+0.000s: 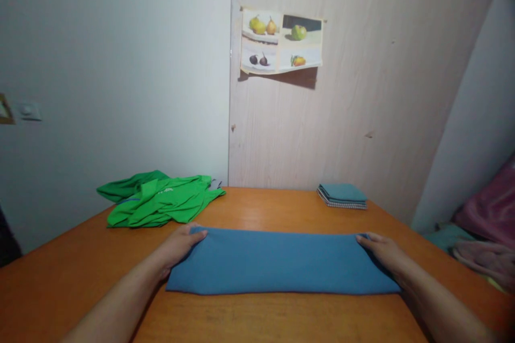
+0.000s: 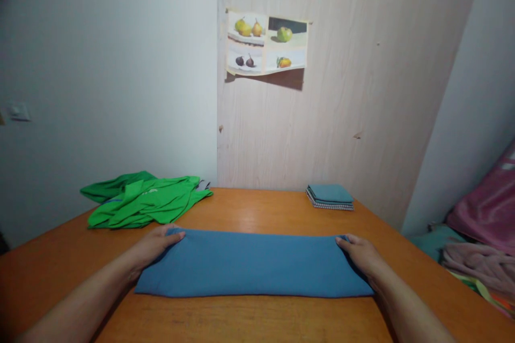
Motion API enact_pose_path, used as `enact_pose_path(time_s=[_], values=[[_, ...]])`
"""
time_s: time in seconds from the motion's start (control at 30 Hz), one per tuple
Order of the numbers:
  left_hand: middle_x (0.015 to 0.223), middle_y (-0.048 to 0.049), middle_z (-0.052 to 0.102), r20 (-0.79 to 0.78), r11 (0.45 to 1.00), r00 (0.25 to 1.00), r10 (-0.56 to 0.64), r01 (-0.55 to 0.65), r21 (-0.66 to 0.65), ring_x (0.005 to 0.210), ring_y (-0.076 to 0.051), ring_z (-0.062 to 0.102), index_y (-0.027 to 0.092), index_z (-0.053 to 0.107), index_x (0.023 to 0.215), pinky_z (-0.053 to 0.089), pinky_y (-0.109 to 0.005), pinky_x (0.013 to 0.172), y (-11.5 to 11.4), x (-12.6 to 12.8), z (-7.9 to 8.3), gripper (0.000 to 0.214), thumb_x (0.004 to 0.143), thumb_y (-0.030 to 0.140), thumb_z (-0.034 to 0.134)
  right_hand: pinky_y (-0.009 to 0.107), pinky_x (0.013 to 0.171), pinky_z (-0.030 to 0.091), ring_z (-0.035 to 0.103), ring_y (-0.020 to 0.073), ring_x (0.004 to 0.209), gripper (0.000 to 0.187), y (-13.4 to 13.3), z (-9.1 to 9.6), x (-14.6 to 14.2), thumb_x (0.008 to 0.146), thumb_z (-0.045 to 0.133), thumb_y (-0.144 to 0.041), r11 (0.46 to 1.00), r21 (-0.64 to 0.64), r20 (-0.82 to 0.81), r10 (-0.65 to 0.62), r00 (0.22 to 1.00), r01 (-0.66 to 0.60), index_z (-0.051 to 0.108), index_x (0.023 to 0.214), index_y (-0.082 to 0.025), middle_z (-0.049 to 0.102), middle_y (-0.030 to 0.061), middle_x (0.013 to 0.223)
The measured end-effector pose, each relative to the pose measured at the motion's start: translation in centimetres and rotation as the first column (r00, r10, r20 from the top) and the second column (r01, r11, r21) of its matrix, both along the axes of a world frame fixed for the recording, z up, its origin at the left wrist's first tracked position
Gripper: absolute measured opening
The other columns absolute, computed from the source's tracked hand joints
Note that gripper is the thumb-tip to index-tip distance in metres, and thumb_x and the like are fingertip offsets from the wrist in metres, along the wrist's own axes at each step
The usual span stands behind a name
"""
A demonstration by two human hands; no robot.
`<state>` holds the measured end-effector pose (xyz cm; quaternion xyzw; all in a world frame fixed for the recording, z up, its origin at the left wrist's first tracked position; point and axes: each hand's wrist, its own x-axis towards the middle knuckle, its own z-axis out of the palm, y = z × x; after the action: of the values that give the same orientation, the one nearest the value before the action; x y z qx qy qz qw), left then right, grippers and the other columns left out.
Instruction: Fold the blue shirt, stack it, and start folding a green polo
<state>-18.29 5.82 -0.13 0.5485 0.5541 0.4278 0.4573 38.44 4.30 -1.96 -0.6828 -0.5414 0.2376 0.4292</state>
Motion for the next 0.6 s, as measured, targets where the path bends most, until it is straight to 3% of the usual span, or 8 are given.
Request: enact_pose_path(time_s=[0.2, 0.5, 0.6], values=[[0.068, 0.0021, 0.063, -0.021, 0.998, 0.999, 0.037, -0.036, 0.041, 0.06, -0.018, 0.057, 0.018, 0.06, 0.086, 0.044, -0.027, 0.057, -0.3, 0.2, 0.2, 0.045, 0.068, 0.058, 0.073, 0.035, 0.077, 0.054, 0.07, 0.0271, 0.087, 0.04, 0.0, -0.2, -0.1, 0.081, 0.057, -0.056, 1.0, -0.001, -0.072, 0.031, 0.997, -0.031, 0.073, 0.087, -0.02, 0.077, 0.0071, 0.086], [0.075, -0.0011, 0.067, -0.239, 0.988, 0.97, 0.048, -0.012, 0.152, 0.071, -0.022, 0.062, 0.018, 0.063, 0.087, 0.047, -0.03, 0.065, -0.4, -0.1, 1.0, 0.049, 0.072, 0.065, 0.065, 0.036, 0.08, 0.052, 0.069, 0.0286, 0.093, 0.043, 0.6, -0.1, -0.5, 0.082, 0.05, -0.055, 0.994, 0.111, 0.243, -0.025, 0.97, -0.003, 0.075, 0.086, -0.02, 0.077, 0.0078, 0.094], [0.079, -0.0029, 0.069, -0.393, 0.97, 0.913, 0.113, -0.016, 0.243, 0.08, -0.026, 0.064, 0.019, 0.064, 0.085, 0.047, -0.032, 0.073, -0.4, -0.1, 1.3, 0.044, 0.073, 0.062, 0.062, 0.036, 0.083, 0.051, 0.069, 0.0283, 0.096, 0.044, 1.1, -0.8, 0.0, 0.085, 0.047, -0.055, 0.994, 0.104, 0.345, 0.005, 0.939, -0.044, 0.074, 0.09, -0.02, 0.077, 0.0083, 0.098]])
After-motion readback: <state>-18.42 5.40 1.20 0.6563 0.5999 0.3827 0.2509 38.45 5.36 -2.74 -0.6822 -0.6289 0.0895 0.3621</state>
